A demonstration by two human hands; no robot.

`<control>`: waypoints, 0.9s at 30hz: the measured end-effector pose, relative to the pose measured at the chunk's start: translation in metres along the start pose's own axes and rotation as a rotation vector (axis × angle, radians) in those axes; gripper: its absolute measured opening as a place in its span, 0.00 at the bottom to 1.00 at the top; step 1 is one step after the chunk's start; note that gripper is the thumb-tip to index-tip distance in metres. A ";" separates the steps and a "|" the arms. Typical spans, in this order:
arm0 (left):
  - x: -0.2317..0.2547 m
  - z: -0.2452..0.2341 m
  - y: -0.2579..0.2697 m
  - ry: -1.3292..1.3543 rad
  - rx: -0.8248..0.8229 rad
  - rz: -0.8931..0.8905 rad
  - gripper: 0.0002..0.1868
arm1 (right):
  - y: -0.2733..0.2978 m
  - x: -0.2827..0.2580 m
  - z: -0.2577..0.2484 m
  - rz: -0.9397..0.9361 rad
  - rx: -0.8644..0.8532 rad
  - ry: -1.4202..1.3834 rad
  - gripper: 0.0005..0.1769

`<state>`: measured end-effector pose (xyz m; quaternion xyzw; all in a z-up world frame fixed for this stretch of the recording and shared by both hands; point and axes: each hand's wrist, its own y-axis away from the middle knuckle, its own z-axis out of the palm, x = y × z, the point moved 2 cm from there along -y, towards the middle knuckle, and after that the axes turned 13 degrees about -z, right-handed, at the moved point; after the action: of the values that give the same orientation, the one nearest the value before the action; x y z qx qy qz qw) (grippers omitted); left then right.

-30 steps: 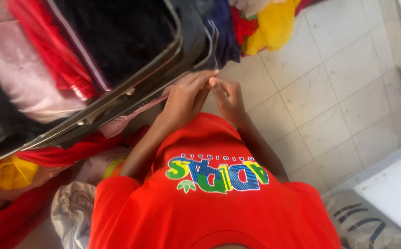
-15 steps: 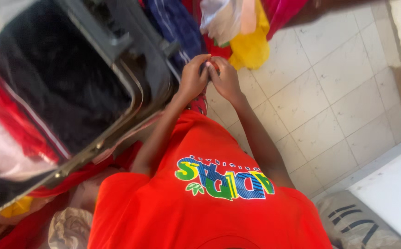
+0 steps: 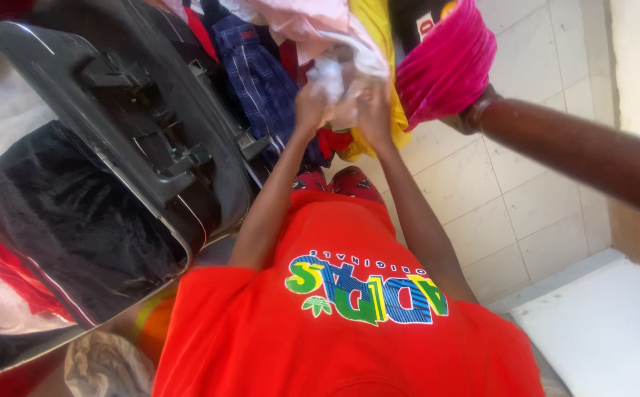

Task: The person folds various garments one by one and places them into an open suitcase. Items include a light pink top, a red top, a black top, a yellow top, a dark top, and a white top. The person handles each item individually, folds it, and stacks it inside the suitcase.

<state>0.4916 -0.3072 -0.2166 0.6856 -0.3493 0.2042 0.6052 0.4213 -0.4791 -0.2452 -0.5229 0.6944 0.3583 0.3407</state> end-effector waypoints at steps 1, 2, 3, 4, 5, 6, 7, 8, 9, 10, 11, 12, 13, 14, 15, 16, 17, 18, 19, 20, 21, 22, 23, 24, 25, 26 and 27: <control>0.000 -0.011 0.002 0.479 -0.289 -0.037 0.16 | -0.008 0.004 -0.007 0.075 0.050 -0.071 0.27; 0.000 -0.027 0.008 0.962 -0.571 -0.060 0.16 | -0.016 0.006 -0.014 0.149 0.095 -0.143 0.34; 0.004 -0.043 0.014 1.230 -0.633 -0.189 0.16 | -0.021 0.007 -0.019 0.224 0.140 -0.214 0.42; 0.009 -0.061 0.022 1.498 -0.688 -0.320 0.16 | -0.025 0.002 -0.022 0.155 0.151 -0.189 0.44; 0.012 -0.080 0.037 1.665 -0.731 -0.364 0.16 | -0.027 -0.005 -0.023 0.085 0.162 -0.166 0.46; 0.015 -0.092 0.056 1.730 -0.782 -0.346 0.16 | -0.031 -0.014 -0.026 0.008 0.178 -0.140 0.48; 0.018 -0.100 0.074 1.667 -0.836 -0.280 0.16 | -0.031 -0.026 -0.022 -0.036 0.042 -0.184 0.49; 0.017 -0.105 0.095 1.555 -0.877 -0.213 0.16 | -0.028 -0.042 -0.016 -0.080 -0.097 -0.227 0.51; 0.014 -0.105 0.113 1.396 -0.904 -0.149 0.16 | -0.025 -0.059 -0.010 -0.122 -0.236 -0.267 0.53; 0.010 -0.100 0.126 1.142 -0.910 -0.093 0.16 | -0.020 -0.071 -0.004 0.270 -0.238 -0.636 0.48; 0.004 -0.091 0.138 0.834 -0.905 -0.025 0.16 | -0.012 -0.088 0.005 0.676 -0.230 -0.989 0.45; -0.003 -0.083 0.146 0.544 -0.899 0.054 0.16 | -0.012 -0.110 0.008 0.629 -0.249 -1.210 0.44; -0.011 -0.073 0.150 0.344 -0.896 0.130 0.16 | -0.012 -0.132 0.009 0.576 -0.268 -1.430 0.44; -0.018 -0.066 0.154 0.183 -0.875 0.205 0.16 | -0.013 -0.152 0.008 0.520 -0.287 -1.650 0.44; -0.026 -0.062 0.156 0.058 -0.843 0.275 0.16 | -0.013 -0.168 0.005 0.549 -0.341 -1.610 0.40; -0.033 -0.061 0.158 0.013 -0.811 0.320 0.16 | -0.012 -0.180 0.001 0.579 -0.392 -1.567 0.35; -0.040 -0.062 0.158 -0.003 -0.780 0.337 0.16 | -0.009 -0.190 -0.003 0.607 -0.441 -1.523 0.31; -0.046 -0.065 0.161 -0.004 -0.750 0.369 0.17 | -0.005 -0.198 -0.010 0.513 -0.507 -1.439 0.31; -0.055 -0.067 0.163 0.026 -0.771 0.180 0.21 | 0.001 -0.203 -0.017 0.443 -0.553 -1.384 0.31; -0.060 -0.073 0.167 0.198 -0.775 0.122 0.21 | 0.008 -0.205 -0.025 0.384 -0.587 -1.334 0.31; -0.065 -0.084 0.172 0.369 -0.776 0.064 0.21 | 0.016 -0.206 -0.033 0.331 -0.621 -1.296 0.32; -0.066 -0.088 0.174 0.538 -0.777 0.010 0.21 | 0.024 -0.204 -0.042 0.282 -0.652 -1.263 0.32; -0.067 -0.089 0.174 0.716 -0.764 -0.044 0.26 | 0.033 -0.200 -0.050 0.231 -0.699 -1.218 0.33; -0.069 -0.088 0.175 0.895 -0.752 -0.103 0.31 | 0.048 -0.193 -0.060 0.183 -0.749 -1.166 0.33; -0.070 -0.082 0.175 1.074 -0.736 -0.163 0.36 | 0.063 -0.186 -0.067 0.137 -0.830 -1.087 0.34; -0.068 -0.068 0.172 1.059 -0.693 -0.141 0.32 | 0.077 -0.178 -0.075 0.069 -0.917 -0.978 0.34; -0.064 -0.048 0.167 1.044 -0.650 -0.119 0.29 | 0.091 -0.169 -0.081 0.000 -1.013 -0.864 0.35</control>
<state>0.3342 -0.2492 -0.1383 0.2941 -0.0125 0.3618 0.8845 0.3620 -0.4492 -0.0477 -0.4279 0.2411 0.8176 0.3005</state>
